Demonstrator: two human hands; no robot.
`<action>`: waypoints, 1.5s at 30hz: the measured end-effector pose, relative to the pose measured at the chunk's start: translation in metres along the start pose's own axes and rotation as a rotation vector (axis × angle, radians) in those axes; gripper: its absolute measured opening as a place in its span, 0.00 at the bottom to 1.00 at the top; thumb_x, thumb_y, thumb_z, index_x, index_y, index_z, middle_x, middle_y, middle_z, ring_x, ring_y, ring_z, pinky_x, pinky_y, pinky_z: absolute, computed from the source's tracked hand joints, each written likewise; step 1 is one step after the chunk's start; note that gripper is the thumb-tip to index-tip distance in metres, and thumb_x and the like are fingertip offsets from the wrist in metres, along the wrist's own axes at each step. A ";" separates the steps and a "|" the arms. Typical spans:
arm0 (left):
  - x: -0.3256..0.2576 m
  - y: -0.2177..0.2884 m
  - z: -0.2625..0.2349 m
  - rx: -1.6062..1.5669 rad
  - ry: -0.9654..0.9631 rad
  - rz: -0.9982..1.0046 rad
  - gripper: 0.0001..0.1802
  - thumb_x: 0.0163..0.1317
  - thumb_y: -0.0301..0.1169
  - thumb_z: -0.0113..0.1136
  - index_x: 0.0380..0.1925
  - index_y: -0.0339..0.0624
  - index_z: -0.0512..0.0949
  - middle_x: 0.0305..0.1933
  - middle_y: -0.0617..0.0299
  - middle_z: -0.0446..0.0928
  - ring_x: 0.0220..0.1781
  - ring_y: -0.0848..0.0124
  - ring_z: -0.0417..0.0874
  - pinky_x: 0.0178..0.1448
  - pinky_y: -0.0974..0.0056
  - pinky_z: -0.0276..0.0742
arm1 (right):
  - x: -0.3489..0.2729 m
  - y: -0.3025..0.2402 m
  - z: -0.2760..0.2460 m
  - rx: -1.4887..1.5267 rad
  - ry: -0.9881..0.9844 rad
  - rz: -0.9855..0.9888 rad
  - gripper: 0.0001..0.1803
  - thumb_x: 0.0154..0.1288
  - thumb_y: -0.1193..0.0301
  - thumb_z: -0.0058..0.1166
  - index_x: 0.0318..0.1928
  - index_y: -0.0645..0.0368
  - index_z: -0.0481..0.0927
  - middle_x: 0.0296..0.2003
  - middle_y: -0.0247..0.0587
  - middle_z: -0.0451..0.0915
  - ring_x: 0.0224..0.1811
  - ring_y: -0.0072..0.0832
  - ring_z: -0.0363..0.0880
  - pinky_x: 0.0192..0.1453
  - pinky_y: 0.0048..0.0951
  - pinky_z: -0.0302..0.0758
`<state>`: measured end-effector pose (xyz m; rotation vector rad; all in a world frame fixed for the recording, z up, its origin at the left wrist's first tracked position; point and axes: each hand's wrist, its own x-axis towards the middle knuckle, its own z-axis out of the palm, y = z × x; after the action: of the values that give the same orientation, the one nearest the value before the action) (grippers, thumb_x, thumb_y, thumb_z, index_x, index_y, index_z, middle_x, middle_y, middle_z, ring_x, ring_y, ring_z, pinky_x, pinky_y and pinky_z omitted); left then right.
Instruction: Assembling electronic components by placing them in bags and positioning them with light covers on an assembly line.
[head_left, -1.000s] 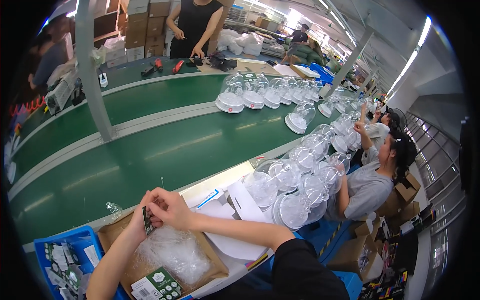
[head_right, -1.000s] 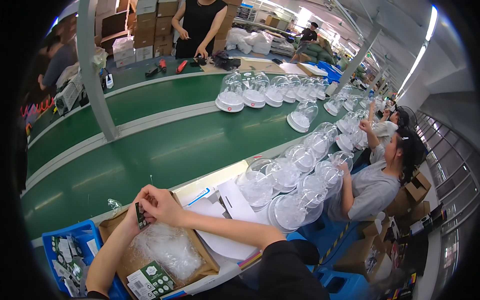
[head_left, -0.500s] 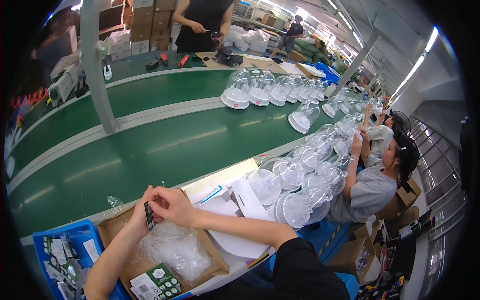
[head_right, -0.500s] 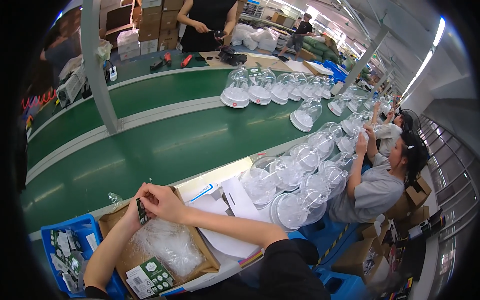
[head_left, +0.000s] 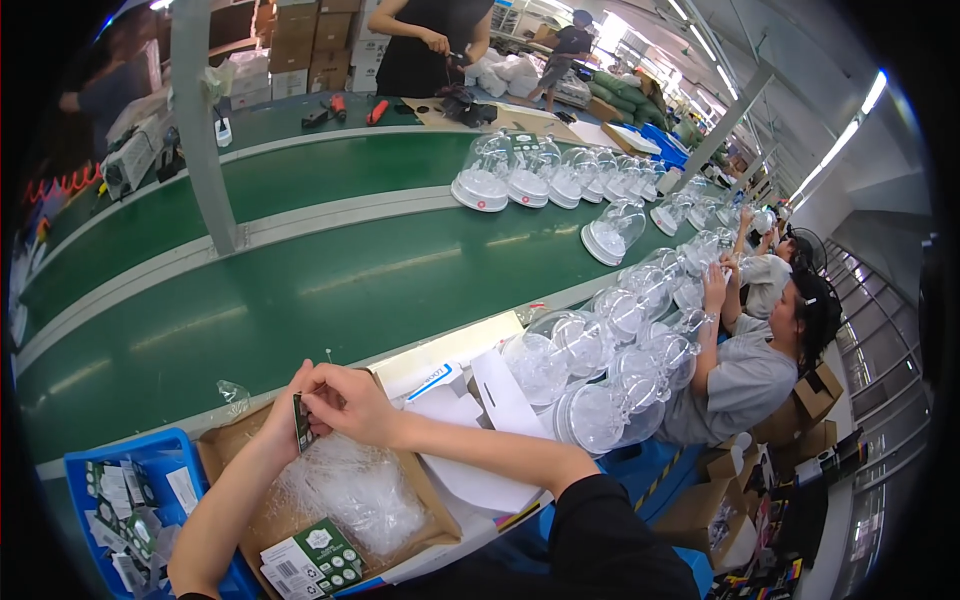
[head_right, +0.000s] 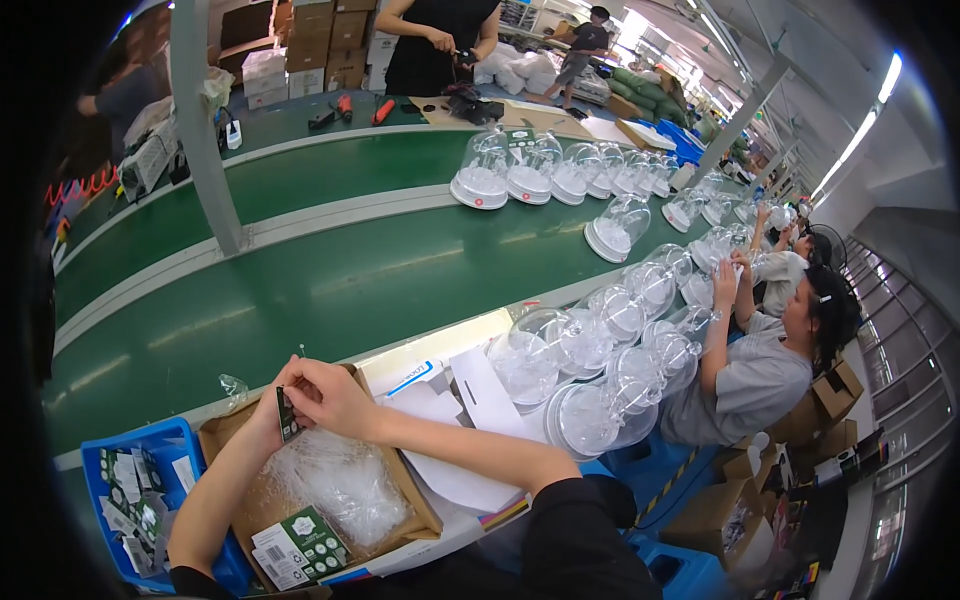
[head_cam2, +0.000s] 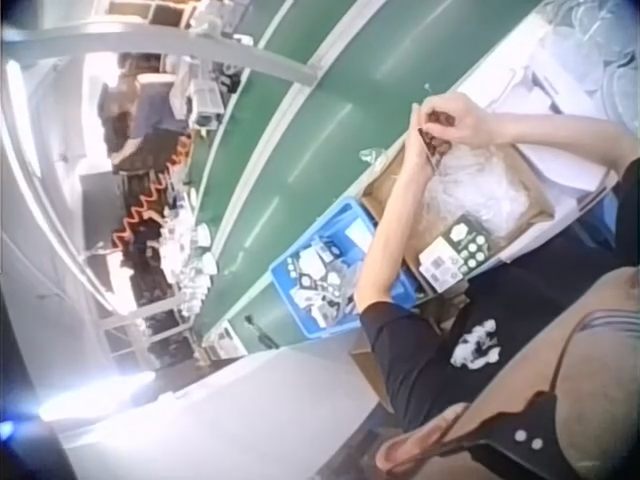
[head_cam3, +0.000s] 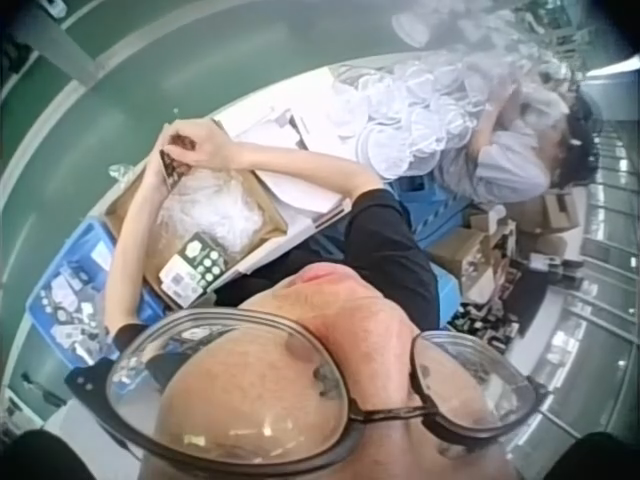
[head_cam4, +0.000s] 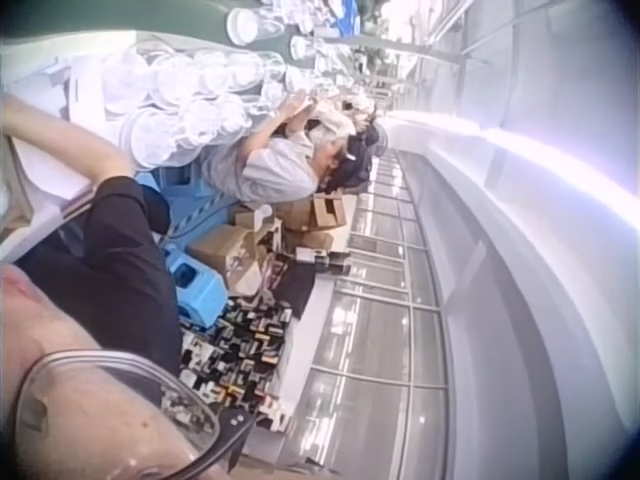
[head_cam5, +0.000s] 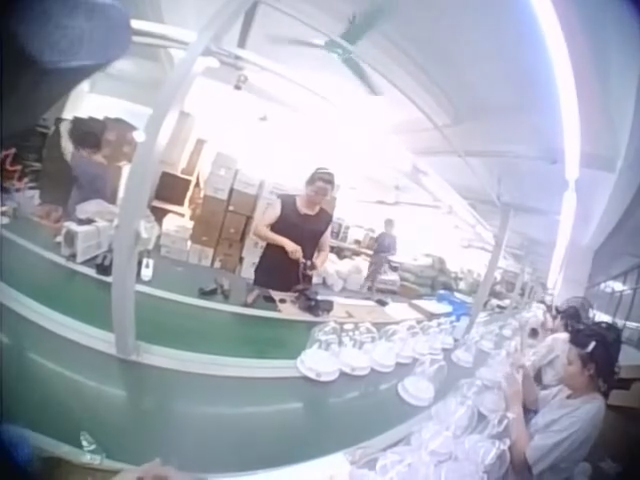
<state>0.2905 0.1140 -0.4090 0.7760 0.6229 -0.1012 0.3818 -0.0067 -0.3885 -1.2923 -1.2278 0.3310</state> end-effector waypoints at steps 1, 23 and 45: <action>0.001 -0.001 -0.002 -0.003 -0.007 0.007 0.25 0.69 0.59 0.44 0.26 0.53 0.71 0.21 0.74 0.66 0.17 0.82 0.60 0.19 0.75 0.52 | 0.000 0.000 0.000 -0.001 -0.020 -0.011 0.04 0.65 0.77 0.55 0.38 0.62 0.74 0.27 0.36 0.78 0.23 0.19 0.76 0.27 0.22 0.72; -0.003 -0.007 0.007 0.044 0.127 0.106 0.26 0.69 0.60 0.43 0.25 0.53 0.72 0.23 0.72 0.69 0.21 0.79 0.67 0.22 0.71 0.58 | -0.003 0.002 0.002 -0.001 -0.115 -0.028 0.07 0.62 0.79 0.56 0.40 0.63 0.75 0.30 0.42 0.76 0.29 0.30 0.77 0.34 0.28 0.74; 0.007 0.011 -0.007 0.481 0.057 0.758 0.12 0.71 0.35 0.49 0.42 0.36 0.75 0.39 0.62 0.77 0.45 0.74 0.77 0.42 0.70 0.76 | 0.012 0.013 -0.003 0.361 0.300 0.319 0.03 0.67 0.77 0.54 0.40 0.63 0.77 0.34 0.32 0.79 0.34 0.15 0.76 0.38 0.19 0.74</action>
<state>0.2960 0.1274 -0.4096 1.4398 0.3224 0.4842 0.3939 0.0050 -0.3932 -1.1675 -0.6706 0.5397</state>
